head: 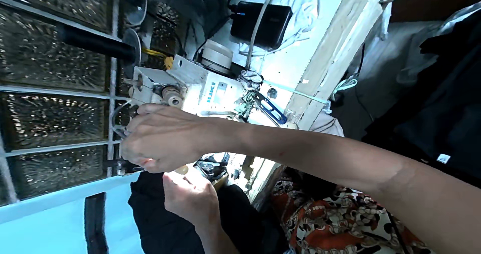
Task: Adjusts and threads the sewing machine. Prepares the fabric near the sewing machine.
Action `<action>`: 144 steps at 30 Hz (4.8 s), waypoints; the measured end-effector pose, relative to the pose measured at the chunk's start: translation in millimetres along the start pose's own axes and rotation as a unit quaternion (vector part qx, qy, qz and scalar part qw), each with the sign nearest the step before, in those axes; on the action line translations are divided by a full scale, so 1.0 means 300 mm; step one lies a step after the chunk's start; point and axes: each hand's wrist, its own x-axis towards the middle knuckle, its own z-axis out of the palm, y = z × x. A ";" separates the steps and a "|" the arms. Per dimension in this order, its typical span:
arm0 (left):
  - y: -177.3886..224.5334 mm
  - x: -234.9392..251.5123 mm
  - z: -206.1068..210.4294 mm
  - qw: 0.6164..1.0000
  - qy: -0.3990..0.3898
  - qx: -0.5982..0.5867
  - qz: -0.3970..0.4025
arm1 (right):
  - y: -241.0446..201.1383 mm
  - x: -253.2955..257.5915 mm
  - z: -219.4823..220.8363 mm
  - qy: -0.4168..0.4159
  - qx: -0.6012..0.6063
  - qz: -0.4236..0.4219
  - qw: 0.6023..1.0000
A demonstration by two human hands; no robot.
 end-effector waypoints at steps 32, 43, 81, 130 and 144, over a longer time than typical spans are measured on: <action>-0.032 -0.053 -0.126 0.983 -0.015 -0.183 -0.002 | -0.012 0.000 -0.016 -0.029 0.000 0.007 1.000; 0.003 -0.115 -0.139 0.977 -0.081 -0.035 0.194 | -0.016 -0.006 -0.014 0.000 0.003 -0.001 1.000; -0.029 -0.046 -0.249 0.952 -0.136 -0.146 0.234 | -0.027 -0.010 -0.022 0.000 0.011 0.011 1.000; -0.081 -0.123 -0.240 0.966 -0.029 -0.197 0.163 | -0.020 -0.002 -0.016 -0.013 -0.005 0.016 1.000; -0.195 -0.356 -0.358 0.978 0.038 -0.205 0.032 | -0.036 -0.012 -0.024 -0.055 -0.073 -0.012 0.996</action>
